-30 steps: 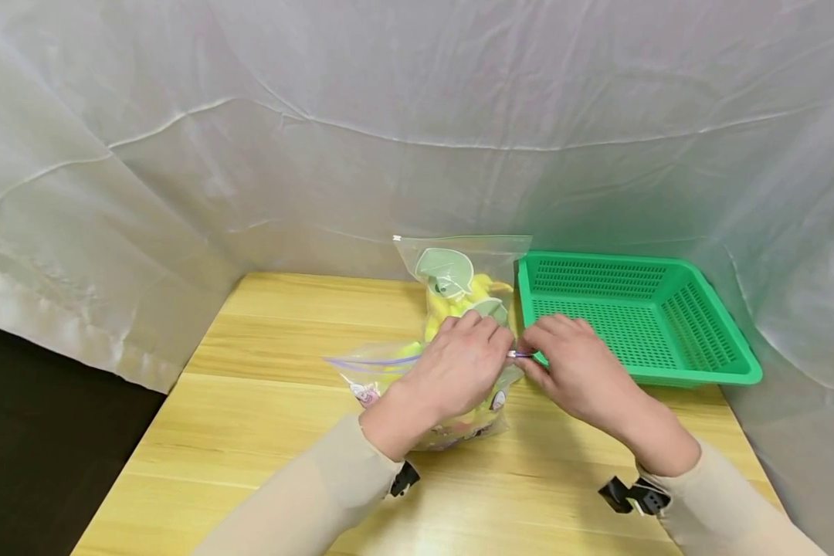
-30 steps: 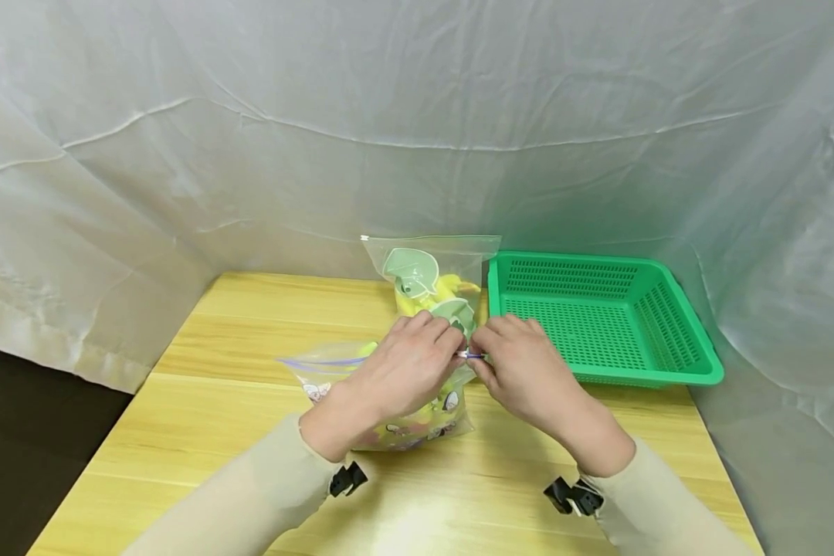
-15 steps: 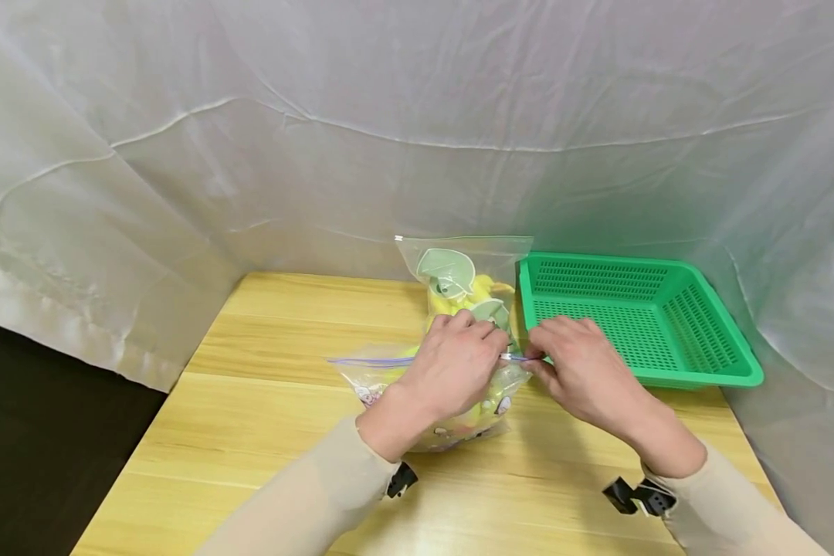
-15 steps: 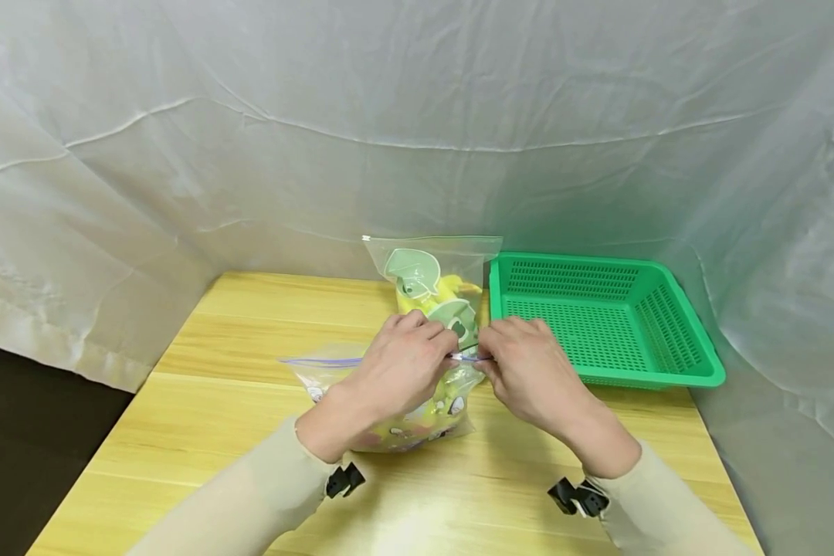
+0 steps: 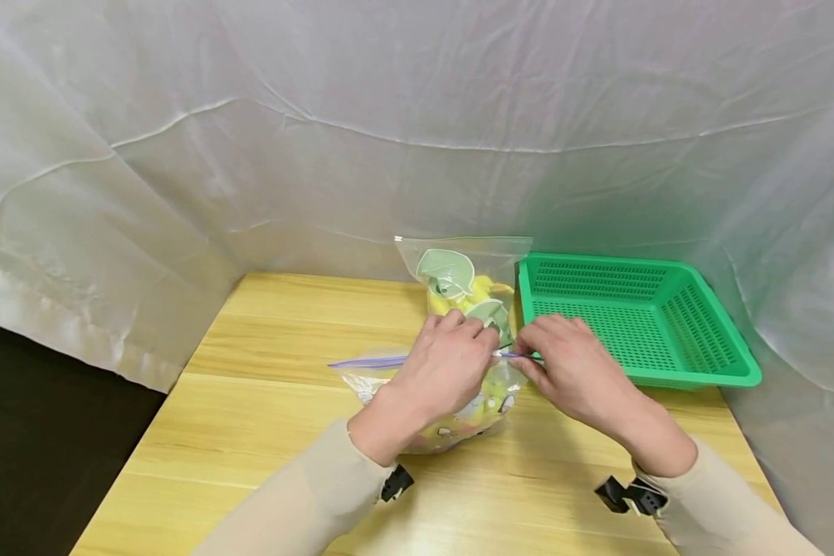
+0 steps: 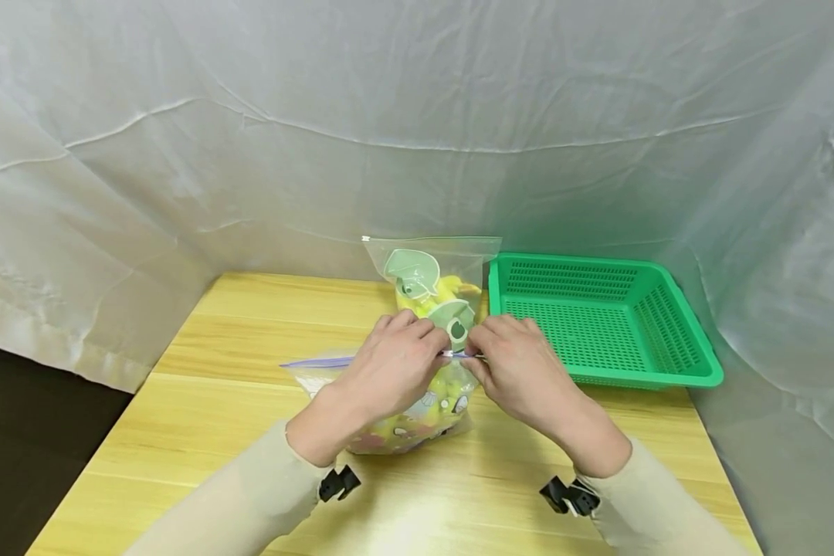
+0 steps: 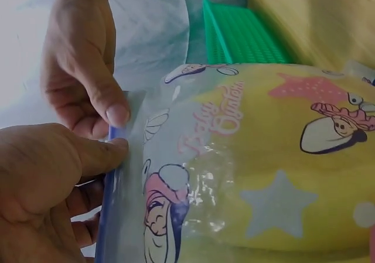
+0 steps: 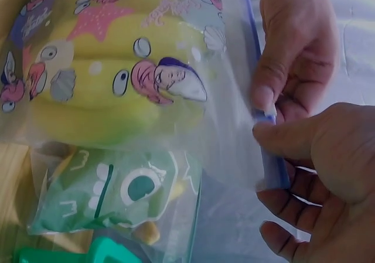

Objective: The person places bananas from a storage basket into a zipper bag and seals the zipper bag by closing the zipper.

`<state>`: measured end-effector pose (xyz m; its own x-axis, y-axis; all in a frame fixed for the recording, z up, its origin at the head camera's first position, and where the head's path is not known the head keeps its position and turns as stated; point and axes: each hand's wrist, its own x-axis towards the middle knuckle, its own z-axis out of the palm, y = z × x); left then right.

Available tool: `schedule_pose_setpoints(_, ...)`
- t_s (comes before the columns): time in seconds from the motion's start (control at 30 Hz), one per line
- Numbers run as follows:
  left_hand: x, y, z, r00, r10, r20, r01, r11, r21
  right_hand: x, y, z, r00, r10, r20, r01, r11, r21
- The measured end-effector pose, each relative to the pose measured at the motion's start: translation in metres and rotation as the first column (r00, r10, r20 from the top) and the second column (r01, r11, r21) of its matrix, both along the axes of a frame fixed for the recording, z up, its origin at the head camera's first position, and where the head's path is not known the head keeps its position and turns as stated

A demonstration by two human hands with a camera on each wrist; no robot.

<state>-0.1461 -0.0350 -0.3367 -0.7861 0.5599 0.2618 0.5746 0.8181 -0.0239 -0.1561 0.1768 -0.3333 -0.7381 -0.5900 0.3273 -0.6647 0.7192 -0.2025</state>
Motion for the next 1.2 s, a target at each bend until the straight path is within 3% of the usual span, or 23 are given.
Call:
schedule_pose_setpoints(0.5,0.000,-0.002,-0.001,1.000,0.000,-0.028,-0.001,1.000,-0.008,-0.001,-0.001,-0.002,0.995,0.028,-0.092,-0.026,0.999,0.019)
schedule_pose_setpoints(0.8,0.002,-0.016,0.003,1.000,0.023,0.002,-0.023,1.000,0.005,-0.002,0.001,-0.001,0.999,0.011,-0.051,-0.009,0.999,0.036)
schedule_pose_setpoints(1.2,0.003,-0.022,0.003,1.000,-0.010,0.016,0.010,1.000,0.027,-0.002,-0.003,-0.002,0.996,0.036,-0.086,-0.038,0.999,-0.026)
